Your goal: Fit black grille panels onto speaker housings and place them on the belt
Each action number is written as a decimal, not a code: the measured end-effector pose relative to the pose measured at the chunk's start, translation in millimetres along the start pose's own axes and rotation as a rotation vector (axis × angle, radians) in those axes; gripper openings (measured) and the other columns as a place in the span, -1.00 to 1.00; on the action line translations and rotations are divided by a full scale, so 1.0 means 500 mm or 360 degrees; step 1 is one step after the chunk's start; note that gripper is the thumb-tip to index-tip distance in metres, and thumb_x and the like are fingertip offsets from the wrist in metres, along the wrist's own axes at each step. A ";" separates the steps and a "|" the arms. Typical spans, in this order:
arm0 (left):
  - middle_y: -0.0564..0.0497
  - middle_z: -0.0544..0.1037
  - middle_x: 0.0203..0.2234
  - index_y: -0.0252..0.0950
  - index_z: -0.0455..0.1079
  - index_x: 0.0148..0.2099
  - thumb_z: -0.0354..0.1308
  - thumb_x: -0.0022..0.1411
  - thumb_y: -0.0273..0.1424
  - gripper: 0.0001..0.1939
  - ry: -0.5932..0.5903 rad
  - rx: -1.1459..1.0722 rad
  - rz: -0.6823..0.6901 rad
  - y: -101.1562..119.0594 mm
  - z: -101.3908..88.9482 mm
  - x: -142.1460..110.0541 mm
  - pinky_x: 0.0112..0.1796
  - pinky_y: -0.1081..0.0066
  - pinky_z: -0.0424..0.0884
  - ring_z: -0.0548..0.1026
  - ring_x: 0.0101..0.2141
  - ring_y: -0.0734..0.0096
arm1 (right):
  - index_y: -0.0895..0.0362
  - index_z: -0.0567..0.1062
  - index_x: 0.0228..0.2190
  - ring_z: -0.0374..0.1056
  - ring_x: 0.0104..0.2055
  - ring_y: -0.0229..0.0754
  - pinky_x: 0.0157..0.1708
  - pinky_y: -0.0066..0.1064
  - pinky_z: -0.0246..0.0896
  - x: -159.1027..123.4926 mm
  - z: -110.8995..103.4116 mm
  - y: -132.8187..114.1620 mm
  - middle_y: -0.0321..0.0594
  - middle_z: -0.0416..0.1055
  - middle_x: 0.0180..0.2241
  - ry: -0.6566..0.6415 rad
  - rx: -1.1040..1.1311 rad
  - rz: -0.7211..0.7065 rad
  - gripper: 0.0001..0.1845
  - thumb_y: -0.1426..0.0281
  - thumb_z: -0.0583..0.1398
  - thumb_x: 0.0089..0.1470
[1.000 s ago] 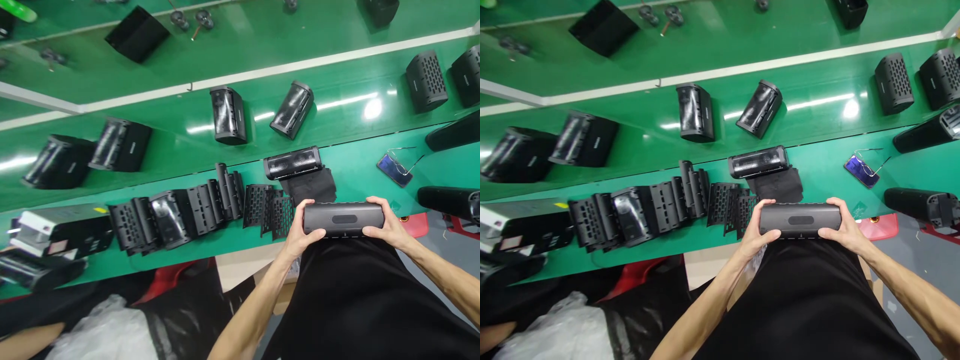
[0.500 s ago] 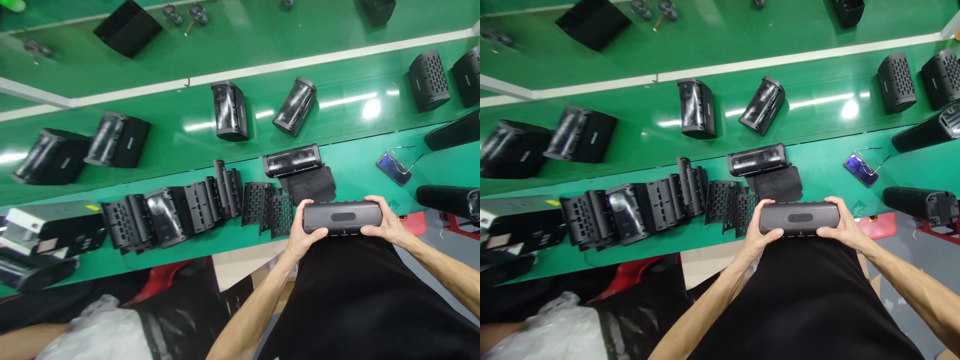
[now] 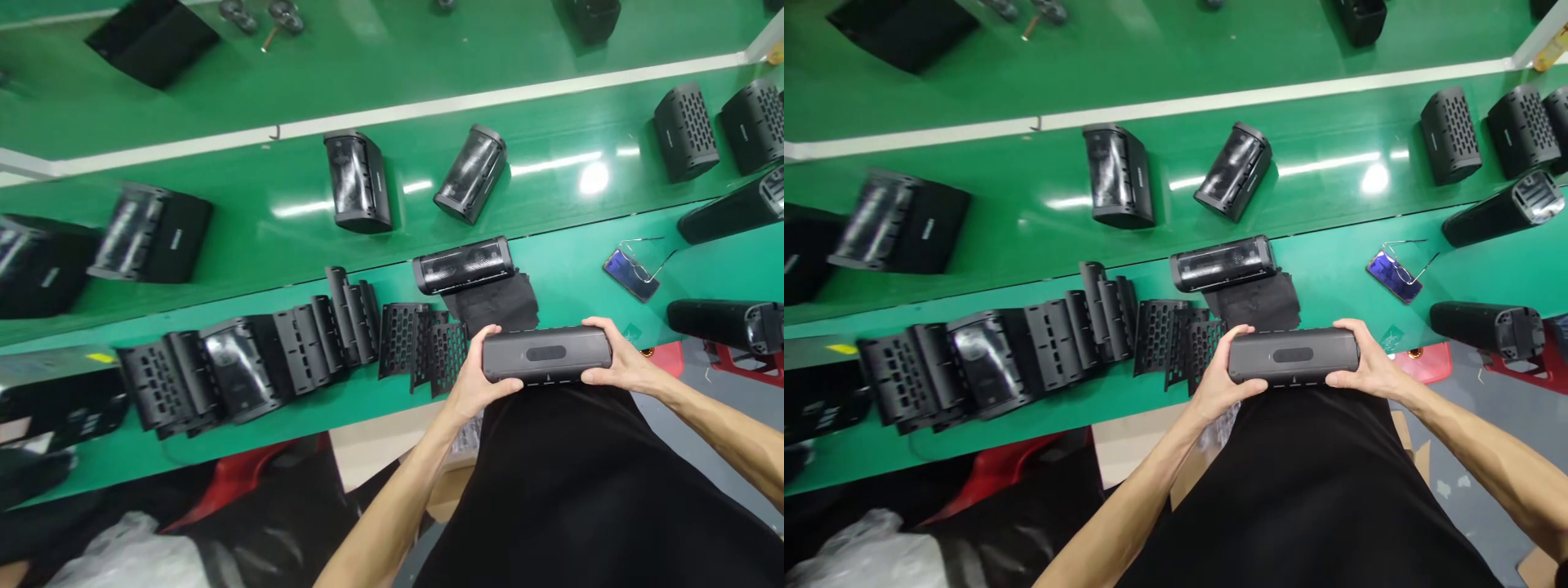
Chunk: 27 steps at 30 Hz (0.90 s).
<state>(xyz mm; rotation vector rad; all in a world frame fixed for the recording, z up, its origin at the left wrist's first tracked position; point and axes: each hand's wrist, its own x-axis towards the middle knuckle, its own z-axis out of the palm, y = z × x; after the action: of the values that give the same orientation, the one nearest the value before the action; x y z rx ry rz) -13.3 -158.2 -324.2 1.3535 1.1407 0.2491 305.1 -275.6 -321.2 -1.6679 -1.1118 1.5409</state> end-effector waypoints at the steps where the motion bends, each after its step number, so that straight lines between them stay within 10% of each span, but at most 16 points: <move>1: -0.18 0.34 0.37 -0.10 0.19 0.40 0.58 -0.09 0.04 0.10 0.0034 0.0014 0.0028 0.002 0.005 -0.002 0.26 0.02 0.33 0.41 0.26 -0.15 | -0.06 0.25 0.27 0.32 0.24 0.19 0.28 0.06 0.30 -0.002 0.001 -0.002 -0.04 0.24 0.27 0.0020 0.0003 -0.0029 0.00 -0.08 0.50 -0.05; 8: -0.10 0.49 0.13 -0.14 0.27 0.32 0.53 -0.03 0.06 -0.04 0.0104 -0.0070 0.0012 -0.011 0.032 0.022 0.13 0.11 0.39 0.50 0.06 -0.02 | -0.06 0.29 0.25 0.36 0.14 0.10 0.15 -0.06 0.38 0.005 0.011 0.019 -0.10 0.33 0.15 0.0116 0.0239 0.0068 -0.04 -0.09 0.49 -0.05; 13: -0.17 0.49 0.18 -0.20 0.30 0.35 0.51 0.02 0.06 -0.04 -0.0157 0.0172 0.0081 -0.006 0.075 0.164 0.23 0.00 0.36 0.47 0.16 -0.12 | -0.08 0.26 0.23 0.41 0.09 0.10 0.12 -0.03 0.40 -0.005 -0.002 0.115 -0.13 0.39 0.08 0.0347 0.0529 0.0280 0.06 -0.13 0.52 -0.17; 20: -0.14 0.53 0.14 -0.23 0.40 0.15 0.05 0.50 -0.11 -0.63 -0.0468 0.0486 0.0514 0.025 0.231 0.395 0.23 0.18 0.35 0.49 0.13 0.14 | 0.03 0.28 0.18 0.23 0.34 0.25 0.41 0.22 0.09 -0.013 0.006 0.249 0.04 0.25 0.25 0.1262 -0.0108 -0.0018 0.01 -0.14 0.48 -0.15; 27: -0.15 0.61 -0.08 -0.24 0.49 -0.10 0.02 0.52 -0.09 -0.64 -0.0464 0.0767 0.0427 0.029 0.274 0.445 0.12 0.17 0.37 0.48 0.00 0.11 | 0.02 0.32 -0.03 0.18 0.38 0.35 0.36 0.34 0.08 -0.034 0.059 0.311 0.09 0.27 0.20 0.1388 -0.0367 -0.0163 -0.12 -0.21 0.48 -0.18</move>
<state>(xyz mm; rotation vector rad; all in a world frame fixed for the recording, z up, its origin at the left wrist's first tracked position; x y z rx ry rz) 203.6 -79.8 -448.2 1.9030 0.7968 -0.0400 304.1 -366.1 -451.9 -2.0752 -0.8710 0.4932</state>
